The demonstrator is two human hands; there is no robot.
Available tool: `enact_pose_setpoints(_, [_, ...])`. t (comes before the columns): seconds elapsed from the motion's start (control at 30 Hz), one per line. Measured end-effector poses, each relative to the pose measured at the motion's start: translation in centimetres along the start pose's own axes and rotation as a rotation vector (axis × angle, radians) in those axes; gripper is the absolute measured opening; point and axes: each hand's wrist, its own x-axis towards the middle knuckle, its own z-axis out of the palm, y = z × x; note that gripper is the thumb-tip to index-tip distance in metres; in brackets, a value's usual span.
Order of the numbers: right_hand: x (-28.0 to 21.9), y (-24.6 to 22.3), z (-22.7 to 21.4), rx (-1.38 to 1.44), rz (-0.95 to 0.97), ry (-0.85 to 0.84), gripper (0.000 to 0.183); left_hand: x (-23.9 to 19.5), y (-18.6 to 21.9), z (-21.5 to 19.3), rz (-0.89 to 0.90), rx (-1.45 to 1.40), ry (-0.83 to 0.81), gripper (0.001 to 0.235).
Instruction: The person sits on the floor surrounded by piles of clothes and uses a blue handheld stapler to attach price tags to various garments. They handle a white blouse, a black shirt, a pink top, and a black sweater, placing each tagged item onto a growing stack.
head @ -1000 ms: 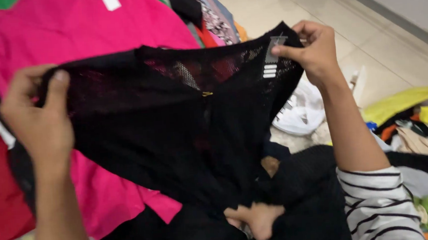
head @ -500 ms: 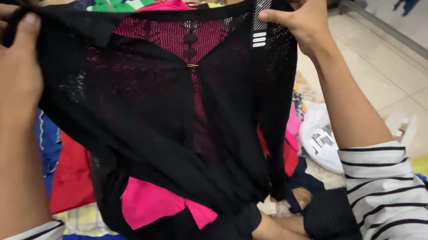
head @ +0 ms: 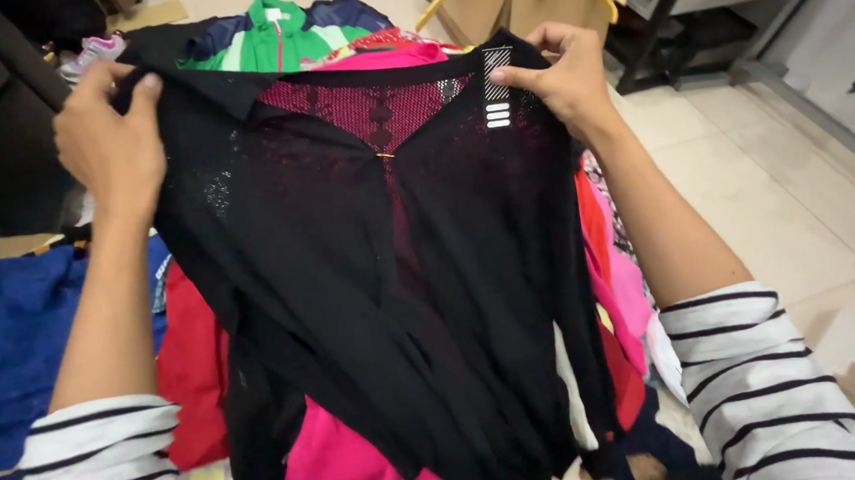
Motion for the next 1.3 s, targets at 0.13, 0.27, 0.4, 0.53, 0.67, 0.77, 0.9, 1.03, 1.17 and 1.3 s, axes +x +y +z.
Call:
enact_pose_setpoints(0.13, [4.3,3.3,2.7,-0.136,-0.105,0.061,0.031,0.8,-1.6,3.4,-0.097,-0.016,-0.042,0.022])
enact_pose_setpoints(0.27, [8.7,5.2,5.1,-0.289,-0.203,0.132,0.031,2.0,-3.2,6.9,-0.186,-0.048,-0.039,0.021])
enact_pose_setpoints(0.4, [13.8,9.2,7.3,-0.284,-0.364,0.145,0.029,3.1,-4.7,10.0,-0.194,-0.029,-0.021,0.018])
enact_pose_setpoints(0.53, [16.7,14.1,10.0,-0.266,-0.345,0.150,0.032,2.5,-7.4,14.7,-0.271,0.050,-0.087,0.021])
enact_pose_setpoints(0.67, [16.2,19.2,12.2,-0.441,-0.198,0.104,0.045,-0.4,-9.8,19.3,-0.356,0.074,-0.197,0.023])
enact_pose_setpoints(0.77, [13.9,19.7,13.1,-0.461,-0.014,0.098,0.038,-2.0,-10.3,20.9,-0.466,0.113,-0.321,0.028])
enact_pose_setpoints(0.9, [11.0,16.8,13.5,-0.551,-0.229,0.154,0.035,-3.0,-8.3,19.7,-0.364,0.161,-0.349,0.028])
enact_pose_setpoints(1.03, [6.1,12.5,14.1,-0.851,-0.343,0.185,0.039,-3.2,-0.1,15.2,-0.049,0.140,-0.272,0.038])
enact_pose_setpoints(1.17, [1.4,10.3,15.6,-0.872,-0.314,-0.027,0.048,-5.3,4.0,16.0,-0.039,0.070,-0.510,0.028])
enact_pose_setpoints(1.3, [0.9,11.5,16.2,-0.840,-0.127,-0.196,0.057,-4.5,3.2,18.2,-0.141,0.072,-0.716,0.053])
